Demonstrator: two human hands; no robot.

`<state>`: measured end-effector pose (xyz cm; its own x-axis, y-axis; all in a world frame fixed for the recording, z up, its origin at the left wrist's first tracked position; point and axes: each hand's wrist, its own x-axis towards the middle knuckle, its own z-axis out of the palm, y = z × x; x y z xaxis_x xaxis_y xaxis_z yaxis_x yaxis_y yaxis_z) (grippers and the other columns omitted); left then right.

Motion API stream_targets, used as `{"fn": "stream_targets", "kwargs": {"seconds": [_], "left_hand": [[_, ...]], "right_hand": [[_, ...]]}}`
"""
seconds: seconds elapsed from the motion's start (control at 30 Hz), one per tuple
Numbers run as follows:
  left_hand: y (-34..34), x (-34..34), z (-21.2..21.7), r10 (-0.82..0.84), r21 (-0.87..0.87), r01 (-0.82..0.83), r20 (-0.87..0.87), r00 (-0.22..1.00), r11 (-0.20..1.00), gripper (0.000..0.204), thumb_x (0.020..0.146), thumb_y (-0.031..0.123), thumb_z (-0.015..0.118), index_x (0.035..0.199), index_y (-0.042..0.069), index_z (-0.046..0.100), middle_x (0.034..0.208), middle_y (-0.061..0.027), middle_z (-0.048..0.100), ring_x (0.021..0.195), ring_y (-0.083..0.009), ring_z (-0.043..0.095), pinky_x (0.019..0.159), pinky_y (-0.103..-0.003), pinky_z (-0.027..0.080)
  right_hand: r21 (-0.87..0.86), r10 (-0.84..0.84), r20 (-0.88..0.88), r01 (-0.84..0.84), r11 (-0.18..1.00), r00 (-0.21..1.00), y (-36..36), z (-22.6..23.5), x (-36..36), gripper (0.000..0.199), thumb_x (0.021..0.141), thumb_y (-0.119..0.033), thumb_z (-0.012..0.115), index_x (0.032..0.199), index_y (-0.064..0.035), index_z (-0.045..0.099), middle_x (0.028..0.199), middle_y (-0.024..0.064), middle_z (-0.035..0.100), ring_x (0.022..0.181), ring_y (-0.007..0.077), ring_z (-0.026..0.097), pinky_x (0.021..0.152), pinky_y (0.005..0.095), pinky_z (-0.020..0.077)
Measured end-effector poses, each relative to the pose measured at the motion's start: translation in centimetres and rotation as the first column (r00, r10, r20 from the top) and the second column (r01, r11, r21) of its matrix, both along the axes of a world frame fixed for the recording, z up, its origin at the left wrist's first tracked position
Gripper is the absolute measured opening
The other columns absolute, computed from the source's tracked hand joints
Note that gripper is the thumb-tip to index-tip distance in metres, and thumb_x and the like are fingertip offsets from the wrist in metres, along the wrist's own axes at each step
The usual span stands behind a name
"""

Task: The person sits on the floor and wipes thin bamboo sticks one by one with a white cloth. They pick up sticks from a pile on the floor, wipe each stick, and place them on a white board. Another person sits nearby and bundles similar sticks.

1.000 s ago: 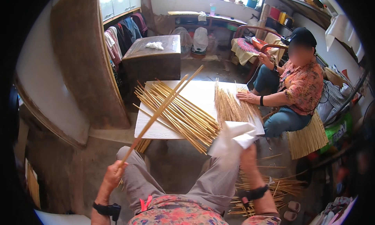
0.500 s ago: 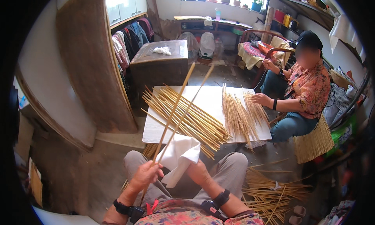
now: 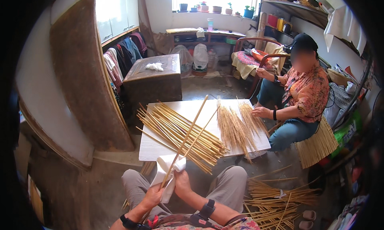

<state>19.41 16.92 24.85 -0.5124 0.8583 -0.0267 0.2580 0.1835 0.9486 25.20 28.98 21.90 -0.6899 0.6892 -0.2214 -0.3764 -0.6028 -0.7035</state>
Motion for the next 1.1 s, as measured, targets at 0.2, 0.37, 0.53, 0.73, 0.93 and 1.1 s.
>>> {"fn": "stream_targets", "kwargs": {"seconds": [0.2,0.37,0.53,0.73,0.93,1.1], "left_hand": [[-4.6,-0.7,5.1,-0.090,-0.249,0.071,-0.066,0.994,0.966,0.017,0.085,0.016,0.053,0.090,0.000,0.054,0.068,-0.0130,0.054,0.062,-0.0194,0.053,0.060,-0.031,0.043],[-14.3,-2.2,5.4,-0.095,-0.332,0.057,-0.100,0.990,0.941,0.016,0.084,0.016,0.054,0.090,0.001,0.055,0.063,-0.0058,0.052,0.058,-0.0124,0.050,0.054,-0.028,0.042],[-20.1,-1.7,6.4,0.253,-0.438,-0.169,0.140,0.957,0.883,0.017,0.083,0.011,0.052,0.098,0.003,0.055,0.061,-0.0035,0.051,0.055,-0.0104,0.049,0.052,-0.026,0.042],[-10.7,-1.7,4.2,0.213,-0.059,-0.258,-0.405,0.889,0.964,0.028,0.082,0.005,0.048,0.110,0.005,0.050,0.070,-0.0088,0.056,0.058,-0.0181,0.056,0.052,-0.030,0.046],[-1.4,0.5,3.8,-0.038,-0.145,-0.194,-0.882,0.469,0.970,0.045,0.074,0.007,0.051,0.118,0.007,0.045,0.074,-0.0078,0.047,0.066,-0.0233,0.055,0.059,-0.035,0.046],[-1.1,1.9,3.5,-0.083,-0.196,-0.123,-0.791,0.606,0.973,0.040,0.078,0.010,0.050,0.117,0.005,0.043,0.084,-0.0130,0.049,0.073,-0.0256,0.054,0.064,-0.036,0.044]], "right_hand": [[-0.019,-0.142,-0.282,0.142,0.990,0.949,8.4,4.4,0.1,0.039,0.087,-0.032,0.046,0.114,-0.0045,0.045,0.102,0.0066,0.055,0.089,0.0203,0.055,0.080,0.0350,0.0446],[-0.066,-0.418,-0.179,0.413,0.908,0.891,20.8,1.0,5.4,0.035,0.085,-0.031,0.048,0.111,-0.0068,0.048,0.101,0.0075,0.055,0.093,0.0229,0.053,0.081,0.0396,0.0449],[0.011,-0.621,-0.041,0.622,0.783,0.783,23.4,1.7,10.1,0.033,0.085,-0.028,0.049,0.108,-0.0042,0.050,0.105,0.0092,0.055,0.096,0.0251,0.054,0.085,0.0414,0.0434],[0.250,0.045,0.056,-0.058,0.967,0.997,9.2,4.0,5.1,0.029,0.085,-0.021,0.052,0.108,-0.0039,0.049,0.099,0.0066,0.055,0.088,0.0178,0.055,0.076,0.0340,0.0467],[-0.057,0.216,-0.145,-0.226,0.972,0.965,0.9,2.0,2.2,0.028,0.085,-0.021,0.053,0.109,-0.0064,0.048,0.100,0.0038,0.055,0.094,0.0167,0.052,0.084,0.0344,0.0416],[-0.026,0.109,-0.091,-0.112,0.993,0.990,0.5,1.7,2.3,0.027,0.087,-0.021,0.052,0.107,-0.0030,0.048,0.099,0.0050,0.055,0.090,0.0151,0.054,0.078,0.0297,0.0434]]}}
